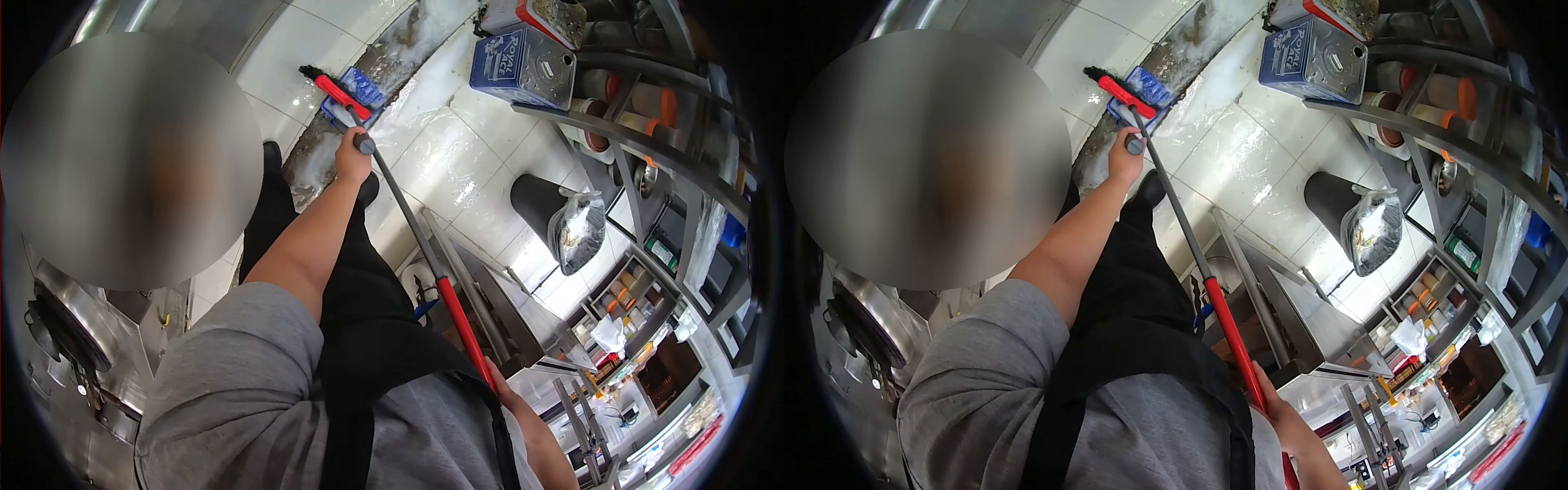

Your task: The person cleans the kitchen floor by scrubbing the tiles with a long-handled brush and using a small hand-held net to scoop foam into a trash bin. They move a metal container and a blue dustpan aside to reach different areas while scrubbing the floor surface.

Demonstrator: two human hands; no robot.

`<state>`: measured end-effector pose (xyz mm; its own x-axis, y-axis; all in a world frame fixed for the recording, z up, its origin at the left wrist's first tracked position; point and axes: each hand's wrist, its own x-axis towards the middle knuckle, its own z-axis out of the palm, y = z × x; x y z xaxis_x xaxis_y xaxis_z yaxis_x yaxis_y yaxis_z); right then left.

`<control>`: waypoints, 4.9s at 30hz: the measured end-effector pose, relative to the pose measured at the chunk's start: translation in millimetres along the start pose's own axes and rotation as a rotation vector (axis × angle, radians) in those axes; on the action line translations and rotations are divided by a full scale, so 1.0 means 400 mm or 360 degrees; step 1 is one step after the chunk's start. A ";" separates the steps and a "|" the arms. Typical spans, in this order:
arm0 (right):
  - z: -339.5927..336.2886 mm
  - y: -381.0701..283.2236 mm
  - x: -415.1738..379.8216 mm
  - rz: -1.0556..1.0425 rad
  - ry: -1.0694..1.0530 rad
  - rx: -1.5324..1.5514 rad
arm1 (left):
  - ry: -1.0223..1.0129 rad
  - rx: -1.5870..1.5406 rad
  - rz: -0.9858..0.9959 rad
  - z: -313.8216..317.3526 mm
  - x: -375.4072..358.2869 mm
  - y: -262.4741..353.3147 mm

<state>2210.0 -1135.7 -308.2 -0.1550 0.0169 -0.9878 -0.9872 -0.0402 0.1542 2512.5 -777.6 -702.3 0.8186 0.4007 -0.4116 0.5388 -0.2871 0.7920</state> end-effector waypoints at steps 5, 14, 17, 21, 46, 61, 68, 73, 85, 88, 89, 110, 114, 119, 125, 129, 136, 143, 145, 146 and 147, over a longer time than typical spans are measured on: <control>0.213 -0.376 -0.352 -0.0783 0.0109 -0.1048 | 0.0112 -0.0105 0.0118 -0.049 -0.047 -0.002; 0.108 -0.714 -0.128 -0.0598 0.0988 -0.2004 | 0.0072 -0.0194 -0.0104 -0.052 -0.088 -0.014; 0.051 -0.763 -0.067 -0.0781 0.0956 -0.2085 | 0.0114 -0.0226 -0.0059 -0.056 -0.079 0.004; -0.003 -0.743 -0.080 -0.0750 0.0957 -0.2101 | 0.0034 -0.0076 -0.0151 -0.059 -0.069 0.018; 0.064 -0.619 -0.219 -0.0616 0.0945 -0.1831 | -0.0257 0.0294 0.0063 -0.038 -0.005 0.039; 0.239 -0.390 -0.109 -0.0453 0.0386 -0.1539 | -0.0610 0.0673 -0.0086 -0.025 0.047 0.090; 0.257 -0.273 -0.107 -0.0260 0.0311 -0.1451 | -0.0730 0.0461 0.0083 -0.030 0.074 0.059; 0.269 -0.204 -0.094 -0.0272 0.0232 -0.1367 | -0.0487 0.0091 0.0261 -0.023 0.046 0.006; 0.248 -0.009 -0.012 -0.0654 0.0187 -0.1136 | -0.0387 -0.0077 0.0501 0.003 0.042 0.229; 0.249 0.019 0.021 -0.0795 0.0205 -0.1084 | -0.0515 -0.0053 0.0495 0.030 0.111 0.327; 0.251 0.027 0.027 -0.0854 0.0215 -0.1078 | -0.0506 0.0031 0.0551 0.038 0.135 0.361; 0.492 -0.497 -0.079 -0.0893 -0.0261 -0.0074 | -0.1008 0.1152 0.1313 0.229 0.555 0.955; 0.518 -0.468 -0.064 -0.1088 -0.0269 -0.0007 | -0.1061 0.1393 0.1392 0.224 0.526 1.014; 0.526 -0.446 -0.080 -0.1007 -0.0292 0.0039 | -0.1100 0.1379 0.1413 0.226 0.520 1.017; 0.519 -0.385 -0.071 -0.1128 -0.0226 -0.0048 | -0.1036 0.1001 0.1284 0.151 0.570 0.930; 0.491 -0.352 -0.134 -0.1104 -0.0102 -0.0122 | -0.1007 0.0529 0.1052 0.003 0.617 0.785; 0.537 -0.105 -0.274 -0.1053 -0.0040 0.0162 | -0.0929 -0.0324 0.0074 -0.208 0.484 0.616; 0.608 0.046 -0.325 -0.0851 0.0097 0.0548 | -0.1201 0.0187 0.0609 -0.358 0.364 0.626; 0.621 0.057 -0.287 -0.0696 0.0363 0.0177 | -0.1315 0.0256 0.0773 -0.398 0.263 0.731; 0.638 0.073 -0.239 -0.0712 0.0395 0.0224 | -0.1400 0.0413 0.0928 -0.414 0.207 0.792; 0.658 0.093 -0.169 -0.0712 0.0575 0.0039 | -0.1476 0.0572 0.1089 -0.419 0.157 0.847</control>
<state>2174.1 -875.3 -229.5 0.2964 -0.3159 -0.9013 -0.9550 -0.0845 -0.2845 2712.9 -703.6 -384.4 0.7087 -0.6636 -0.2397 -0.1584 -0.4807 0.8624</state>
